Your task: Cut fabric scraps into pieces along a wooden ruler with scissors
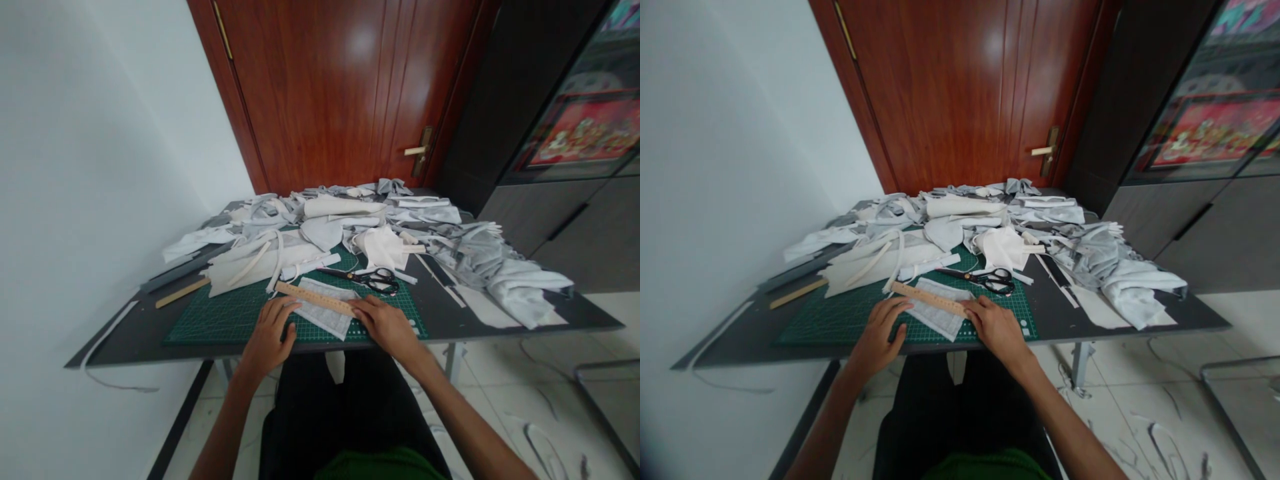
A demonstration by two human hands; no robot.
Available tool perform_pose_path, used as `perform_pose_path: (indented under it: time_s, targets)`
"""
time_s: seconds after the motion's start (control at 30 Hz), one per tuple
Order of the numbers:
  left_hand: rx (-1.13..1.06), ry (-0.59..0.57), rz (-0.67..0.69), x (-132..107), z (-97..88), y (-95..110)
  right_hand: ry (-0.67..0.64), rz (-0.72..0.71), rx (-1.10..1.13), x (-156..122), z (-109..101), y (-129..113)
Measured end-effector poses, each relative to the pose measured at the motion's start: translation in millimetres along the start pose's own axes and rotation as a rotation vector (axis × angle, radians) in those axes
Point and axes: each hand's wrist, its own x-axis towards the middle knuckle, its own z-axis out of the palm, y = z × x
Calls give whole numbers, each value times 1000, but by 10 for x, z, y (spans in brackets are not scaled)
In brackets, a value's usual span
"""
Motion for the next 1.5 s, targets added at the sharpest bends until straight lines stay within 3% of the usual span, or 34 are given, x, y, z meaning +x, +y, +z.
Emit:
perform_pose_path:
  time_s: [0.13, 0.27, 0.37, 0.5, 1.0, 1.3, 1.5]
  targets:
    - [-58, -27, 31, 185, -121, -50, -73, -7, -25, -19, -8, -119]
    - [-176, -254, 134, 629, -186, -103, -87, 0, -40, -6, -6, -197]
    - [-251, -477, 216, 916, -94, -125, -83, -12, -73, -11, 17, -251]
    - [-304, -652, 199, 1020, 88, -157, -72, -63, -143, -75, 78, -337]
    - [-419, -597, 166, 887, 216, -220, -51, -130, -247, -278, 205, -478]
    - [-352, -620, 153, 1028, 323, -438, -66, -219, -159, 186, 52, -112]
    - [-298, -612, 132, 1149, 435, -532, -18, -204, -50, 402, 191, 105]
